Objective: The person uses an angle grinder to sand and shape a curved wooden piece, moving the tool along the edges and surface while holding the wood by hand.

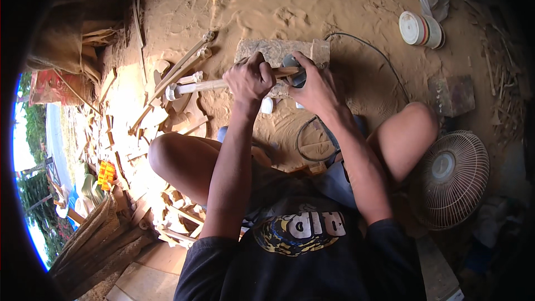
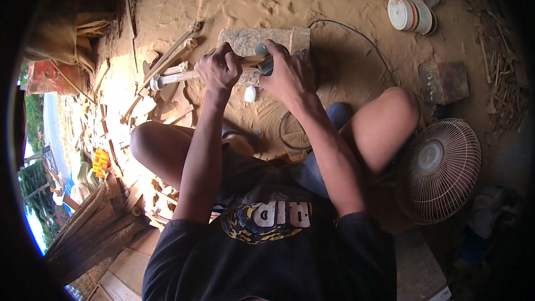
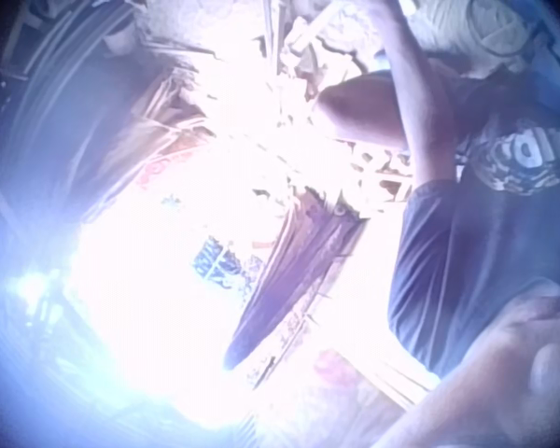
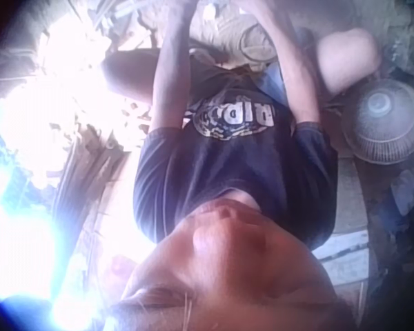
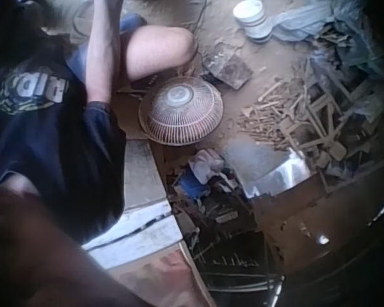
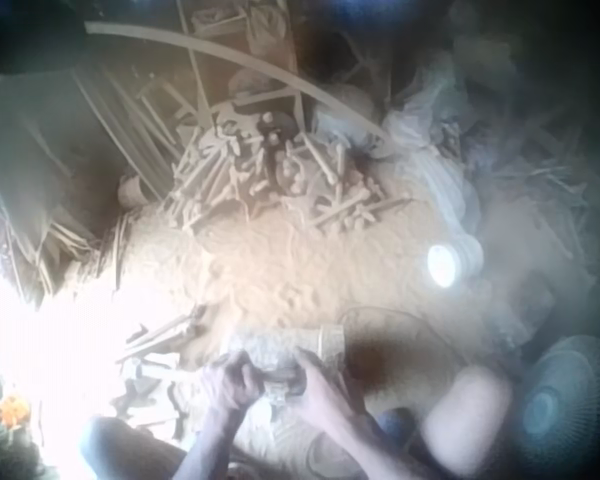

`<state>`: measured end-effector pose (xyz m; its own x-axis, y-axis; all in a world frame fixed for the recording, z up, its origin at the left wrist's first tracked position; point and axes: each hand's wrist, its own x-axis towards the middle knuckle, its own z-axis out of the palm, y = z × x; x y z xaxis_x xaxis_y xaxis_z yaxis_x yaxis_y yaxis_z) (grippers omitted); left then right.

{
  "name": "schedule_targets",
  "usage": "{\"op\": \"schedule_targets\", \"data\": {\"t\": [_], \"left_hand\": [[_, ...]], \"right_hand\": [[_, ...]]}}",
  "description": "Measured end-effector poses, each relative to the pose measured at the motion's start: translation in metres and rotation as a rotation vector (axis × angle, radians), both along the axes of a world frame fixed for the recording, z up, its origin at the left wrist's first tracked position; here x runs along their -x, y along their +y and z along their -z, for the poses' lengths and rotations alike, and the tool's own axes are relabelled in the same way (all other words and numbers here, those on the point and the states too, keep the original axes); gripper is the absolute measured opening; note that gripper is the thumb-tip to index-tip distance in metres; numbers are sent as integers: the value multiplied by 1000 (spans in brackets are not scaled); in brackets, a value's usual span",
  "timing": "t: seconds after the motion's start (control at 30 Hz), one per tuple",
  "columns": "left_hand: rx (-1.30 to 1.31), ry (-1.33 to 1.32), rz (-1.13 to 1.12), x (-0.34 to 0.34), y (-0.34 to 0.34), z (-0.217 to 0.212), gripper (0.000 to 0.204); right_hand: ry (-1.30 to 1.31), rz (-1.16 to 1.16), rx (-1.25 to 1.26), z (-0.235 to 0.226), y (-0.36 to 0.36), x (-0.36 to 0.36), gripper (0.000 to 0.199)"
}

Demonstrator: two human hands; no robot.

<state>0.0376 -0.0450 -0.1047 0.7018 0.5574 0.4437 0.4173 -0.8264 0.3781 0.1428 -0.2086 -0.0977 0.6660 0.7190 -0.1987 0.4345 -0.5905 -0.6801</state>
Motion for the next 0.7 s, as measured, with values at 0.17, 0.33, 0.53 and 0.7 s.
{"op": "schedule_targets", "data": {"t": [0.17, 0.33, 0.53, 0.7], "left_hand": [[-4, -33, 52, 1, 2, 2, 14], [2, -98, 119, 1, 7, 0, 12], [19, -118, 211, 1, 7, -2, 13], [-8, -44, 41, -3, 4, 2, 17]], "right_hand": [[-33, 12, -45, 1, -1, 0, 84], [-39, 3, -39, 1, -2, -1, 84], [6, -20, -47, -5, -2, -4, 84], [4, 2, 27, -7, -4, 0, 86]]}}
